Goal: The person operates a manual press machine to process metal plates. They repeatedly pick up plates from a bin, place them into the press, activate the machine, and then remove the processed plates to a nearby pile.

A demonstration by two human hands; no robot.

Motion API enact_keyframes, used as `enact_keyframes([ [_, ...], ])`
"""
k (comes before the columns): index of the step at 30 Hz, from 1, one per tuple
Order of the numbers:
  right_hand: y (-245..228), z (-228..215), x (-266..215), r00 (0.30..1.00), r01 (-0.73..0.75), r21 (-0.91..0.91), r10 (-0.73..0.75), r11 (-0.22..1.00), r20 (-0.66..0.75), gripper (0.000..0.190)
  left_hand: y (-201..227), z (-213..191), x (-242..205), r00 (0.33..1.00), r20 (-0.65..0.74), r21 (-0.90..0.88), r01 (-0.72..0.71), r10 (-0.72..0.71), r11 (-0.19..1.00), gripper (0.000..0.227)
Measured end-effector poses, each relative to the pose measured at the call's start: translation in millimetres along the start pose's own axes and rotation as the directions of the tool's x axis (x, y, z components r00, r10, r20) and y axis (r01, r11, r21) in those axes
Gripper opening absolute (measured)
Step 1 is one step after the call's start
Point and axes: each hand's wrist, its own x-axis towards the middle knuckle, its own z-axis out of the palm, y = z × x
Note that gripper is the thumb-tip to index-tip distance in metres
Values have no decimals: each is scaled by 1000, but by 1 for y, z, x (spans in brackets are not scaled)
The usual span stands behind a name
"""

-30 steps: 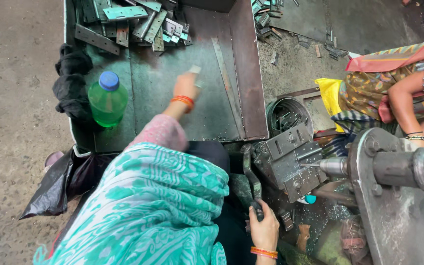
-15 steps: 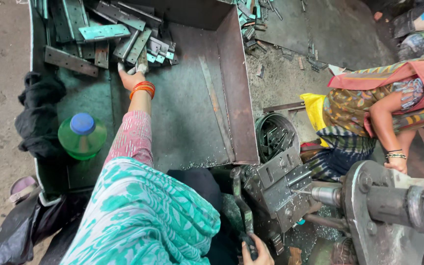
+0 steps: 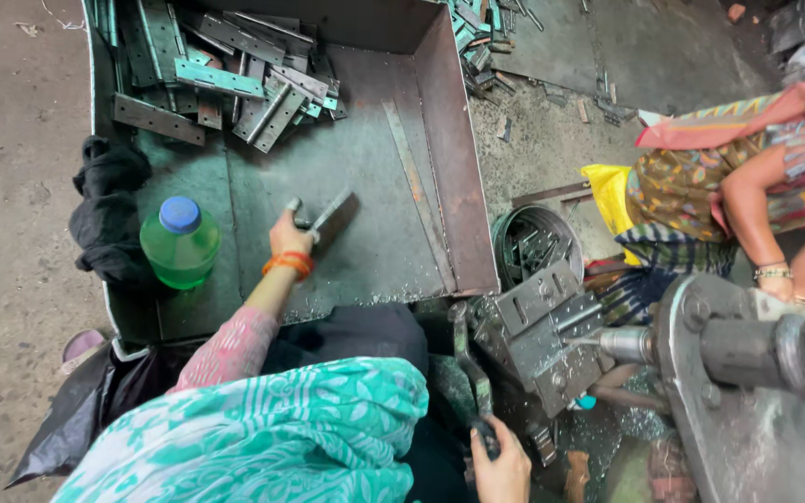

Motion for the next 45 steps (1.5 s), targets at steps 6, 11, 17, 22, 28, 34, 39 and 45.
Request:
enact_keyframes([
  [6, -40, -24, -18, 1000, 6, 24, -6, 1000, 15, 37, 12, -10, -69, 800, 334, 493, -599, 499, 631, 61],
  [11, -53, -30, -24, 996, -76, 60, 74, 995, 44, 37, 16, 6, -75, 584, 640, 545, -803, 500, 242, 47],
  [17, -48, -28, -22, 1000, -1, 35, 1, 999, -16, 36, 3, 10, -55, 345, 799, 406, -914, 492, -19, 39],
  [22, -45, -27, -26, 999, 20, 39, -18, 999, -50, 34, -10, 10, -54, 320, 801, 374, -927, 506, -5, 37],
  [28, -47, -29, -29, 998, 24, 52, -21, 998, -56, 33, -4, 13, -43, 664, 573, 377, -734, 480, 565, 54],
  [34, -49, -32, -30, 998, -22, 81, 26, 996, -51, 32, 72, 5, -64, 862, 358, 154, -432, 358, 888, 70],
  [39, -44, -29, -32, 998, -18, 95, 23, 995, -52, 34, 171, 28, -105, 773, 446, -104, -456, 451, 884, 70],
  [45, -39, -28, -32, 998, 6, 110, 2, 994, -69, 36, 220, 114, -182, 597, 627, -188, -509, 501, 840, 72],
])
